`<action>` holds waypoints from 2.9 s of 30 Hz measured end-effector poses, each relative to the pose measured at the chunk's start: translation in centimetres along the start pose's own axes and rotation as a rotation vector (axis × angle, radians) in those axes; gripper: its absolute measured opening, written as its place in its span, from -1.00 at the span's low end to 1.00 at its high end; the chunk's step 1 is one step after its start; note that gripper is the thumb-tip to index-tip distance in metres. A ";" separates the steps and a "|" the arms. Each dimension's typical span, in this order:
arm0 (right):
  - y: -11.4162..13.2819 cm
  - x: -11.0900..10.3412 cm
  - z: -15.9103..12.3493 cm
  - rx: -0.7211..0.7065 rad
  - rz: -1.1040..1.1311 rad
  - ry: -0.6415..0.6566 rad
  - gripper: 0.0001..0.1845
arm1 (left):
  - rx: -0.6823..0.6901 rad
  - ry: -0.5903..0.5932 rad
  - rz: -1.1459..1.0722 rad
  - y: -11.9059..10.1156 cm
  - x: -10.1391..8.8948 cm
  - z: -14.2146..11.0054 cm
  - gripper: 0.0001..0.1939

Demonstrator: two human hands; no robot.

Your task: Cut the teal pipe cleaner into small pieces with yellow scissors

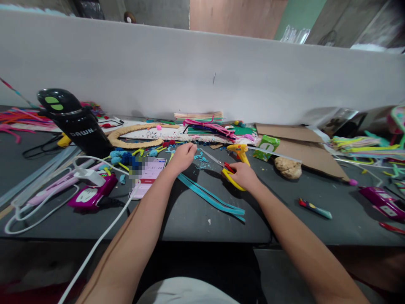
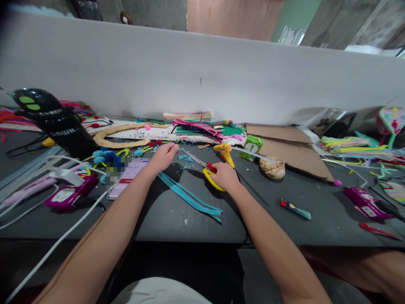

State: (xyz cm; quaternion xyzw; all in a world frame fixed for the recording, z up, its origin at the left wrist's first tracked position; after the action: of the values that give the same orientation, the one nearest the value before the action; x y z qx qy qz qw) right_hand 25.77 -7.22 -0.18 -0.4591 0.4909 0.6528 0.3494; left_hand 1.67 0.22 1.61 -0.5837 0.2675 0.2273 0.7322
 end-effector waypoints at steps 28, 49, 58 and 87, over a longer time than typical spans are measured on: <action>-0.3 0.2 0.0 -0.017 0.031 -0.018 -0.57 | 0.017 0.007 -0.006 0.0 -0.1 0.0 -0.66; -0.2 0.1 0.0 0.004 0.025 0.000 -0.57 | -0.004 0.003 -0.036 0.0 0.0 0.0 -0.65; -0.2 0.1 0.0 0.007 0.016 0.009 -0.61 | -0.045 -0.004 -0.047 -0.2 -0.1 -0.2 -0.64; 0.0 0.1 0.0 -0.010 -0.002 0.021 -0.61 | -0.040 0.000 -0.004 0.2 0.2 0.0 -0.62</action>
State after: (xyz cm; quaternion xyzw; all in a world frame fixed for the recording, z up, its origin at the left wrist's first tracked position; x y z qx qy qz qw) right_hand 25.73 -7.19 -0.29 -0.4680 0.4908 0.6501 0.3428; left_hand 1.74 0.26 1.33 -0.5987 0.2616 0.2311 0.7209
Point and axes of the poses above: each hand's wrist, its own z-axis towards the middle knuckle, its own x-axis out of the palm, y = z × x, the point moved 1 cm from there along z, towards the middle knuckle, and after that the axes turned 13 degrees about -x, right-handed, at the moved point
